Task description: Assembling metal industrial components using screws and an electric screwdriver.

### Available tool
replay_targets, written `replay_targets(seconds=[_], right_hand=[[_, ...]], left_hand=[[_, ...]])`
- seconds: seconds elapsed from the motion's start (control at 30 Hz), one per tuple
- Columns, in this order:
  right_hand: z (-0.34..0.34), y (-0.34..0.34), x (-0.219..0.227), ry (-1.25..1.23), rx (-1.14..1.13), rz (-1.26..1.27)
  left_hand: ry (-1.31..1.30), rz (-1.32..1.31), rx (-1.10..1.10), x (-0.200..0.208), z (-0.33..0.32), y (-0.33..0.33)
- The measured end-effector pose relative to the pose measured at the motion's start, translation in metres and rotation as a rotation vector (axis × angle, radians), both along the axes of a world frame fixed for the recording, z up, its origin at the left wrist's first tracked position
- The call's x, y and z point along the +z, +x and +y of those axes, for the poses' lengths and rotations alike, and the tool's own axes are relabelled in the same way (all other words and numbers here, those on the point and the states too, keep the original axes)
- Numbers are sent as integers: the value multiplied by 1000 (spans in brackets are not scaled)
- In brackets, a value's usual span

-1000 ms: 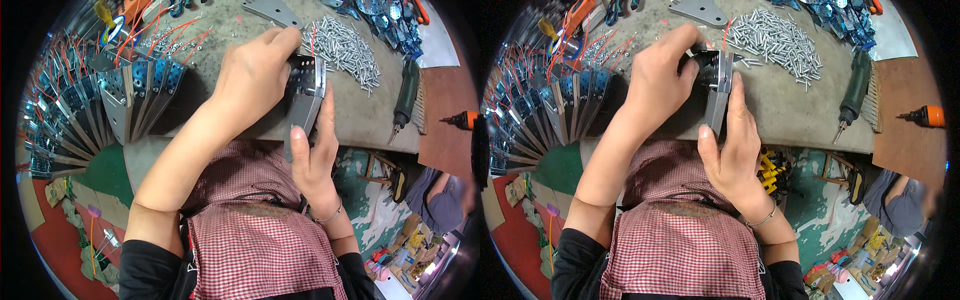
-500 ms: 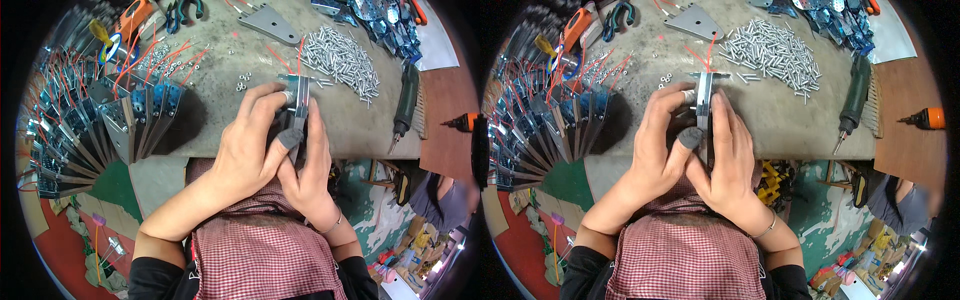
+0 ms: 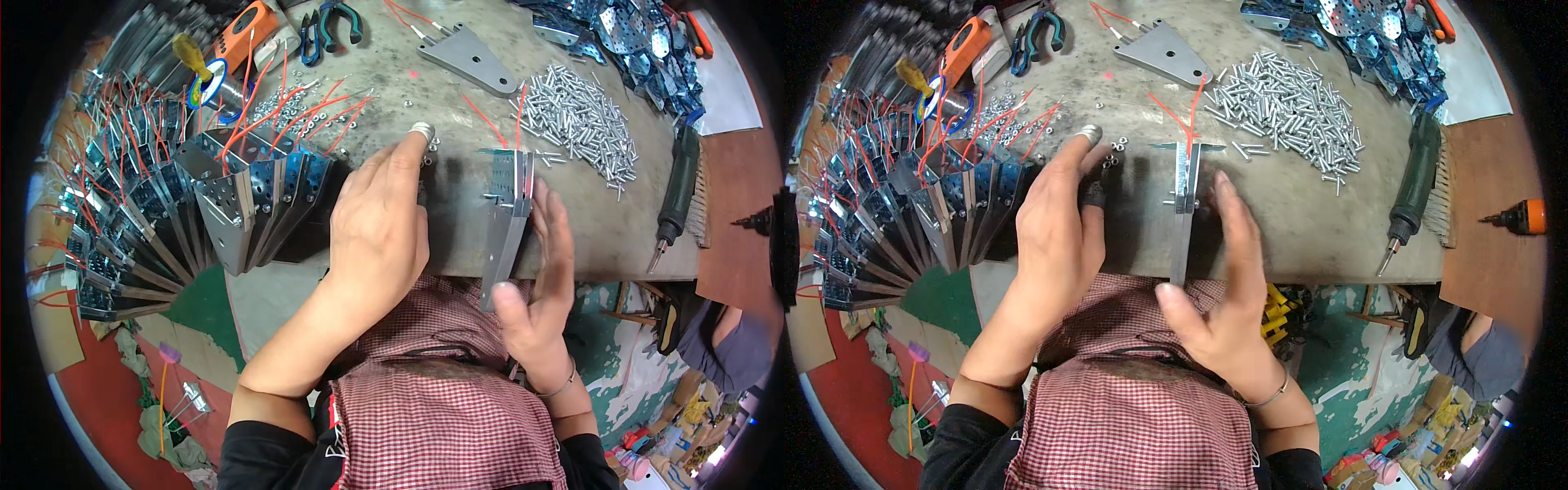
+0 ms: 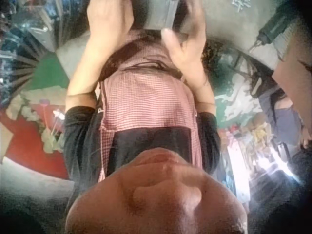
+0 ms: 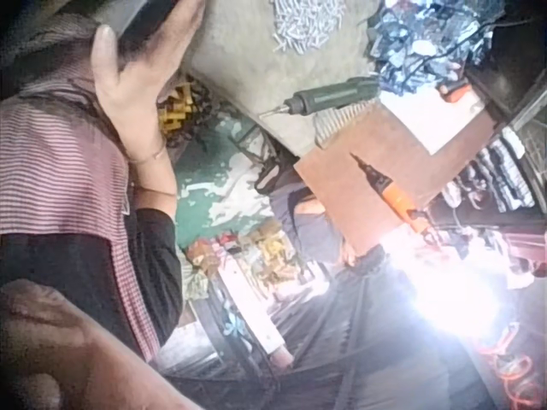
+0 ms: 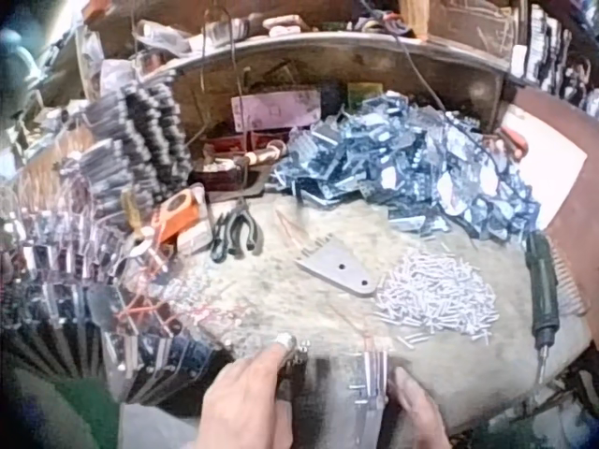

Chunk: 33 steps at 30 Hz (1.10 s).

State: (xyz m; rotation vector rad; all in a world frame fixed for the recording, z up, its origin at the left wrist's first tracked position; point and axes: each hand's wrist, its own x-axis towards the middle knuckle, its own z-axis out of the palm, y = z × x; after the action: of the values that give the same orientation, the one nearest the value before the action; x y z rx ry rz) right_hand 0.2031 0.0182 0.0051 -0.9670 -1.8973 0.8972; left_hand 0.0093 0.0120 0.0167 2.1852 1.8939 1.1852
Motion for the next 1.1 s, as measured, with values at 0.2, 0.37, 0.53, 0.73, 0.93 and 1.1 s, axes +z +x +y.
replay_targets(seconds=[0.2, 0.37, 0.53, 0.73, 0.93, 1.1], right_hand=[[23, 62, 9, 136, -471, 154], [79, 170, 21, 110, -713, -415], [128, 185, 33, -94, -679, -668], [161, 205, 8, 93, -570, -455], [87, 120, 58, -399, -222, 1025], [82, 74, 54, -288, -104, 1323]], left_hand=[[-127, 43, 27, 10, -5, -11], [-124, 267, -14, 17, 0, -19], [-150, 431, -7, 16, -6, -14], [-277, 690, -81, 35, -5, -8], [-331, 430, -191, 35, 4, -21], [-178, -286, -230, 26, 7, -5]])
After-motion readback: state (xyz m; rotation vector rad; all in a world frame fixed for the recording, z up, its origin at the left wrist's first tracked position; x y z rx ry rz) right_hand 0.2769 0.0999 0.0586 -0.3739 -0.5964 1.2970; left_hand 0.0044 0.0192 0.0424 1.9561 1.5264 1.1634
